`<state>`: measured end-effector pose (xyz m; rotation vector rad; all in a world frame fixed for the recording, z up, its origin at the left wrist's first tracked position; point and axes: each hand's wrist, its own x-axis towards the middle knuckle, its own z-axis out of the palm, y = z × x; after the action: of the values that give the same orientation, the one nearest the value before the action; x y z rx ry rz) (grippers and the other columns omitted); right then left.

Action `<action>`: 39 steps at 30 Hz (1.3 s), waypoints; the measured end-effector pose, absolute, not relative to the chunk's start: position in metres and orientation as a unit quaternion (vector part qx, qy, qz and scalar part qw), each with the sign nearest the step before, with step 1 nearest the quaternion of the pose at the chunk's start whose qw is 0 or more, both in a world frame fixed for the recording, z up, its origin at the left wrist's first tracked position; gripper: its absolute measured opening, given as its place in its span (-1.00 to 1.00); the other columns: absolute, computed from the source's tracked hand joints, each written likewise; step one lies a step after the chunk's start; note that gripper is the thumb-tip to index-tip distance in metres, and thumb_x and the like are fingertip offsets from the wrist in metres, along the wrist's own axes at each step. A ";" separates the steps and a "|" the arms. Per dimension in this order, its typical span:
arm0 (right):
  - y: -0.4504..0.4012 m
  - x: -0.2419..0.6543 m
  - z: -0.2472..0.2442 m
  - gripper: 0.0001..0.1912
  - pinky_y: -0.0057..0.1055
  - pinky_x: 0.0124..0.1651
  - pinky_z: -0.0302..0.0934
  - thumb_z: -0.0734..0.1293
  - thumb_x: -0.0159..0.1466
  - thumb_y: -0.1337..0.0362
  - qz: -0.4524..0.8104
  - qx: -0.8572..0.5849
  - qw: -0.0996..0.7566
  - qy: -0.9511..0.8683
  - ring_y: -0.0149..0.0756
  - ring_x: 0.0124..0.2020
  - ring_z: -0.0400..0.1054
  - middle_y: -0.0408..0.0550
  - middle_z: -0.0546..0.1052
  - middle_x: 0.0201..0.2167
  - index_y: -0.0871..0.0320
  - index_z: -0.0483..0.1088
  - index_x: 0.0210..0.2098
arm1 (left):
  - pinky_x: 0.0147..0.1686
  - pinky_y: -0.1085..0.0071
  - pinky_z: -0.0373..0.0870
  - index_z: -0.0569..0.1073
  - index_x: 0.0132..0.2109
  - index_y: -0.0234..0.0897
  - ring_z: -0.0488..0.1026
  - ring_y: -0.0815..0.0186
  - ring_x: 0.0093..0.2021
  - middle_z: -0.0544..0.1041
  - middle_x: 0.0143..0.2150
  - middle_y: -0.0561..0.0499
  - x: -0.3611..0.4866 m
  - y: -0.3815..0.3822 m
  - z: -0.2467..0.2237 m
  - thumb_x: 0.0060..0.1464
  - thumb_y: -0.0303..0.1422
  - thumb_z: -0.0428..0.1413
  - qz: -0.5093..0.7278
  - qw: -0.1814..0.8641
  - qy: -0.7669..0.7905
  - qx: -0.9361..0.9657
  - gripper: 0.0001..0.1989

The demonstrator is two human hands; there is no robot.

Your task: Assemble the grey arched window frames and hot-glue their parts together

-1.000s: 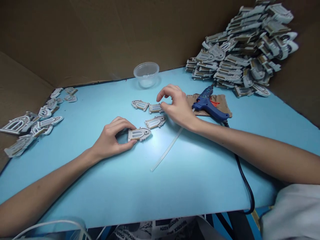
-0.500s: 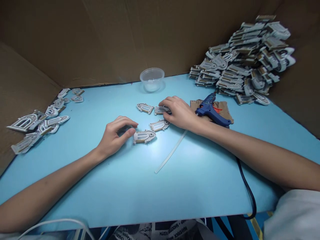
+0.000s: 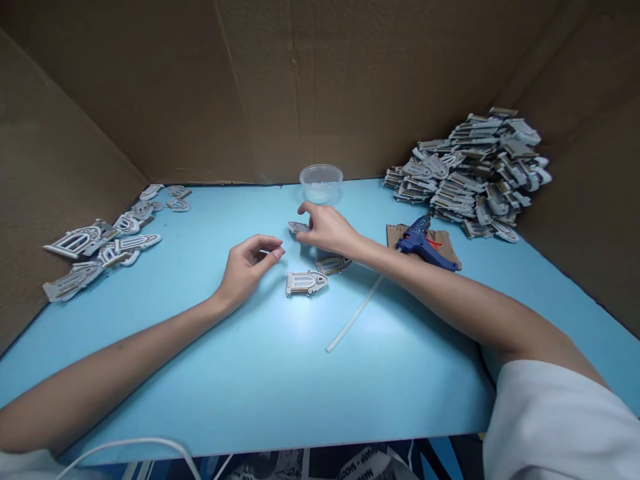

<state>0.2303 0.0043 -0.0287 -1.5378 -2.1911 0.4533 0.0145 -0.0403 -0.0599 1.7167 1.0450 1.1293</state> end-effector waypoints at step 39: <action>-0.083 0.252 -0.056 -0.61 0.04 0.09 0.31 0.22 0.41 0.20 -0.043 -0.323 0.434 -0.840 0.05 0.13 0.38 0.13 0.42 0.17 -0.02 0.44 0.19 | -0.28 0.38 0.45 0.61 0.07 -0.20 0.47 0.34 -0.29 0.61 -0.21 -0.04 0.012 -0.054 -0.055 0.10 -0.21 0.40 0.525 0.202 0.209 0.800 -0.59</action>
<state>0.2520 -0.0828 -0.0556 -0.8047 -2.0914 -0.1067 0.0120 -0.0541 -0.0552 2.2333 0.5834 1.4675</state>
